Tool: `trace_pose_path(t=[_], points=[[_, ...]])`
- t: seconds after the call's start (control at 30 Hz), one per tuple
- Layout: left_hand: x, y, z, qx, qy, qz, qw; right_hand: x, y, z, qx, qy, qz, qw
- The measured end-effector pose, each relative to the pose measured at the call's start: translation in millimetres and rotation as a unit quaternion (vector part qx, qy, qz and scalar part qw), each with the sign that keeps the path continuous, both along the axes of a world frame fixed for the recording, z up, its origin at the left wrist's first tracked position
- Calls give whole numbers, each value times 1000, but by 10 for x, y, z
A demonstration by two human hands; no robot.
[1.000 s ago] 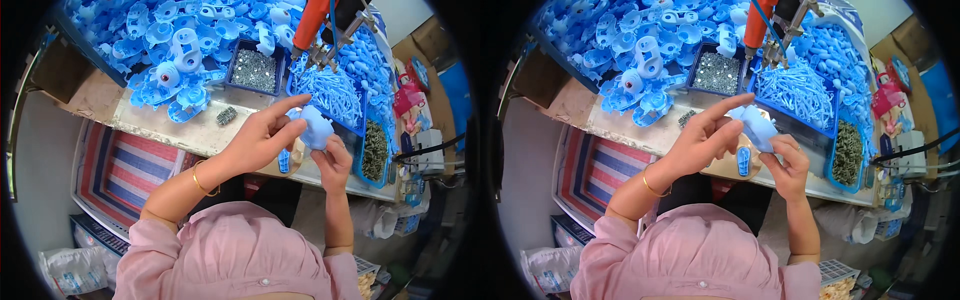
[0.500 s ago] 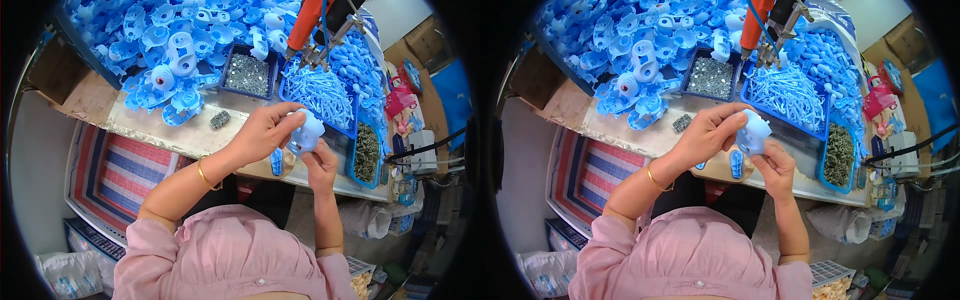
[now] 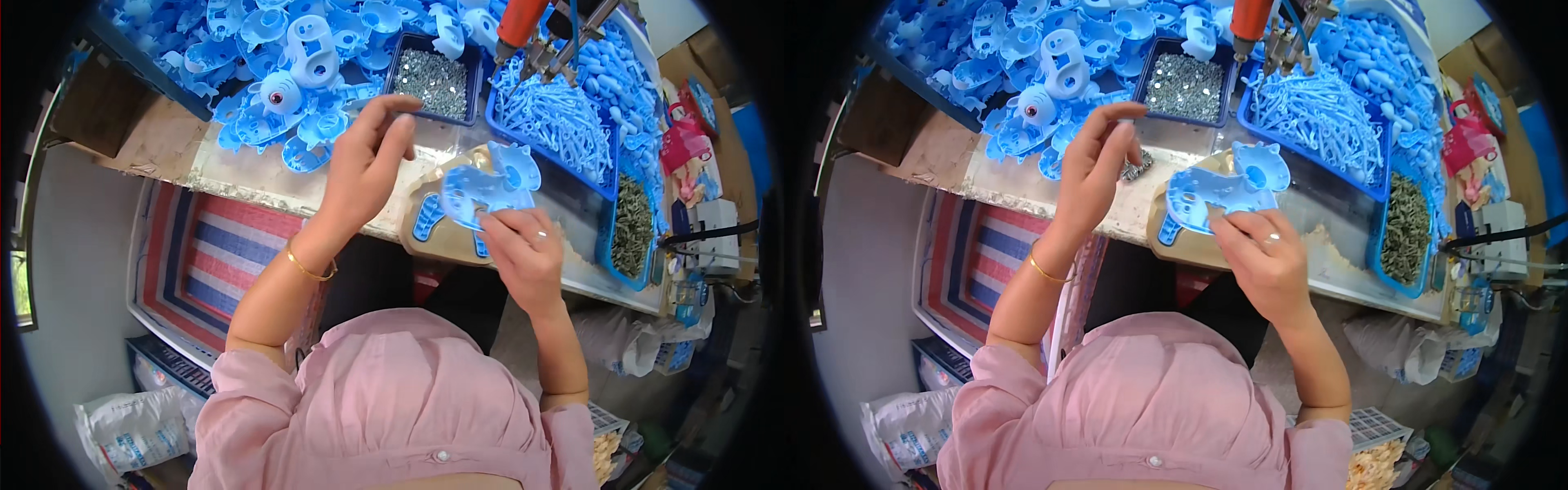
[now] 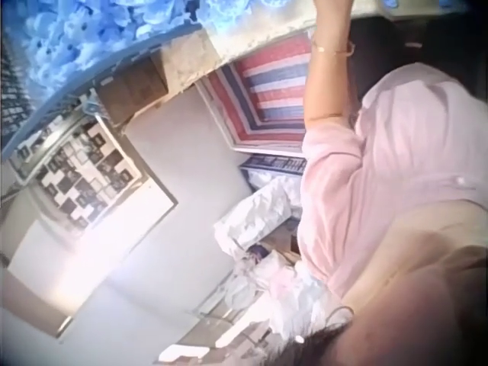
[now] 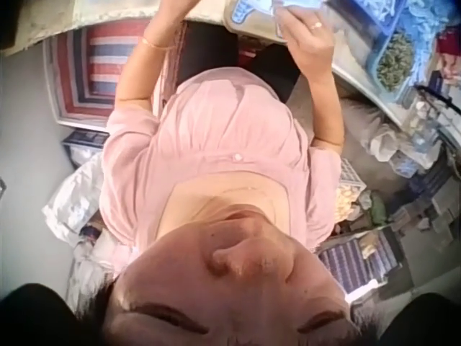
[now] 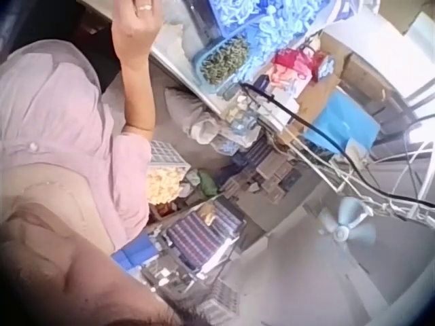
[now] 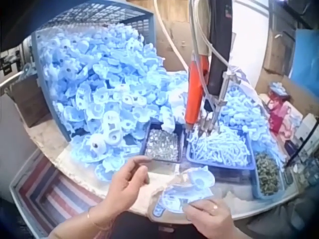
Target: Assembling blue plastic toy parts and using a pneumatic tool to secure them on a workbench.
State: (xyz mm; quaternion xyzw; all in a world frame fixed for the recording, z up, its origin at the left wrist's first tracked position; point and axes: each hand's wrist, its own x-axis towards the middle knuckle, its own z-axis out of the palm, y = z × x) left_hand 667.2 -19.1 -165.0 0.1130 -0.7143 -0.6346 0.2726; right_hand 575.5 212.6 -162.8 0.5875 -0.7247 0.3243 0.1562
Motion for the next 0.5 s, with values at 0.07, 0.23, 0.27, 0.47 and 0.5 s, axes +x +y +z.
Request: trace_pose_path(t=[0.07, 0.23, 0.27, 0.47, 0.5], points=[[148, -15, -127, -151, -104, -8, 983, 46, -94, -147, 44, 0, -11, 999], [300, 151, -530, -296, -42, -84, 951, 45, -134, -446, 159, -24, -28, 987], [295, 185, -538, -312, -55, -86, 945, 18, -131, -452, 160, -26, -30, 986], [272, 259, -619, -328, -79, -107, 935, -16, -148, -400, 261, -40, -7, 965], [255, 259, -613, -345, -61, -101, 931, -50, -158, -404, 268, -25, -3, 963]])
